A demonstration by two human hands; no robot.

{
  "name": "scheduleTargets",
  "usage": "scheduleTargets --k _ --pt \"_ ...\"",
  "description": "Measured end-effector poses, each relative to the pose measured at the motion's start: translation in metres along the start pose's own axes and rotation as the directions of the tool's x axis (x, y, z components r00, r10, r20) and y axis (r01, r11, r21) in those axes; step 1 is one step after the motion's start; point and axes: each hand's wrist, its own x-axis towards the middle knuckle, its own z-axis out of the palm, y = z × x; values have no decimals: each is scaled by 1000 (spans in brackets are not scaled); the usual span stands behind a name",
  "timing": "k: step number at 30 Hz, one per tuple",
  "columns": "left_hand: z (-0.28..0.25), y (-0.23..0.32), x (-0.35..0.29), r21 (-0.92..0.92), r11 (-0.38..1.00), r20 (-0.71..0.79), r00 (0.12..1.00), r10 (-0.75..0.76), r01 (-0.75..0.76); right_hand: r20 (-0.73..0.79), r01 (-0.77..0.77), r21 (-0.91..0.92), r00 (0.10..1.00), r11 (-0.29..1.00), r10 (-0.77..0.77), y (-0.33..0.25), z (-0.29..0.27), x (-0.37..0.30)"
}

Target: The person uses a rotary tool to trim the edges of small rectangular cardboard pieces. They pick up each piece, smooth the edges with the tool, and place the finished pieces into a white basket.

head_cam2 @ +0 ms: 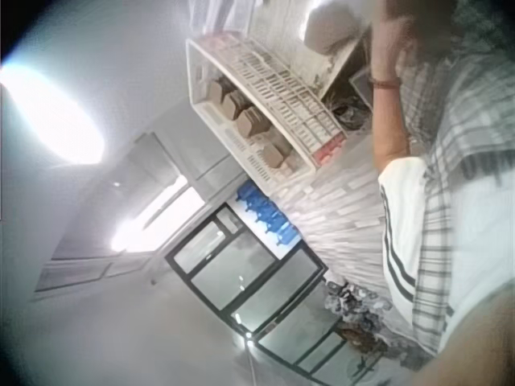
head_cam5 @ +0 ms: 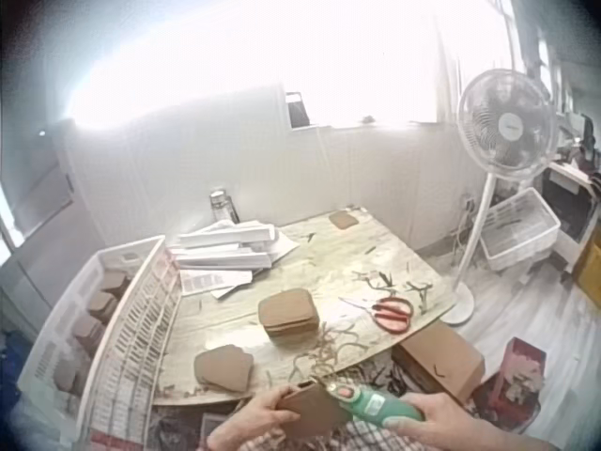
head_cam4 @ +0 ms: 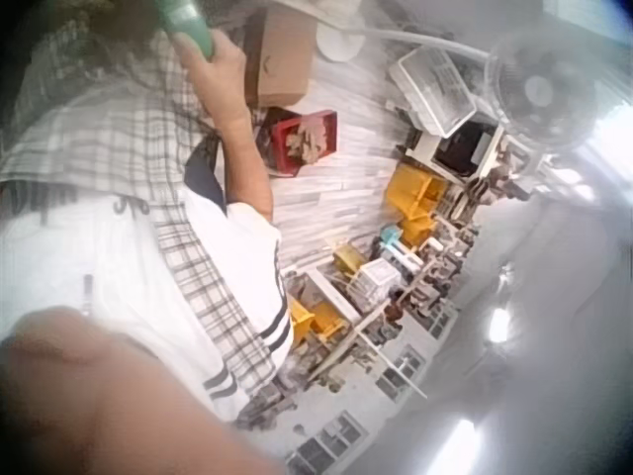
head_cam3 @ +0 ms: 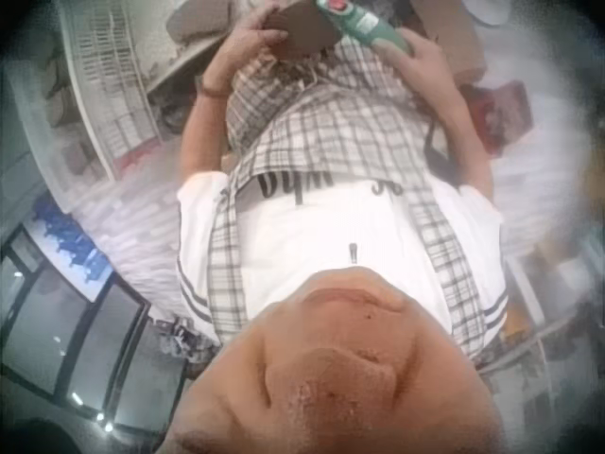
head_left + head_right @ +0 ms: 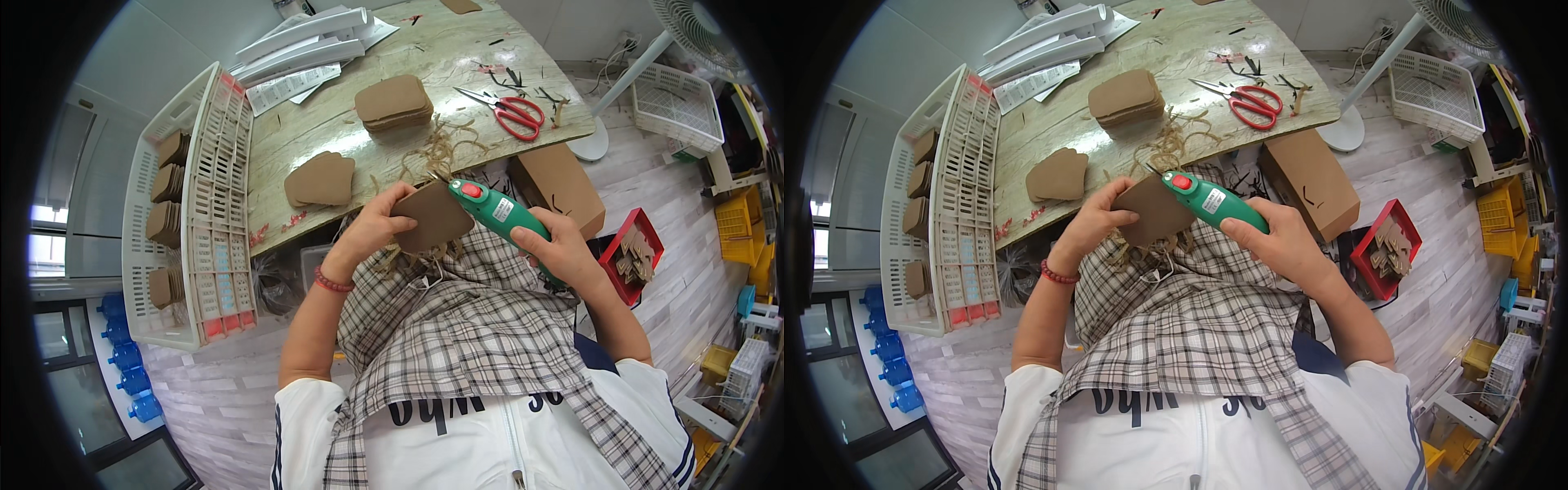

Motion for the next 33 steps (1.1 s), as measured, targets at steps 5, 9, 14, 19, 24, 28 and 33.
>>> scheduleTargets --k 5,9,14,19,24,28,33 --pt "-16 5 -4 74 986 -197 967 162 -151 37 -30 29 999 999 29 1 -4 -2" --pt "-22 1 -3 -137 958 -298 933 203 -252 69 -42 19 997 999 40 0 -4 -1" --pt "-26 0 -3 -232 928 -320 924 208 -290 120 -47 -23 992 999 49 4 -7 -1" --pt "-26 -1 -2 -196 939 -315 925 211 -281 127 -62 -27 990 998 65 3 -6 0" --pt "-23 -2 0 -153 959 -290 939 185 -237 95 -53 -23 994 998 55 1 -3 1" --pt "-20 1 0 -106 979 -250 958 142 -173 106 -44 -59 993 997 50 2 -1 3" --pt "-11 6 1 -95 990 -182 980 83 -102 117 -36 -67 992 997 43 2 1 6"
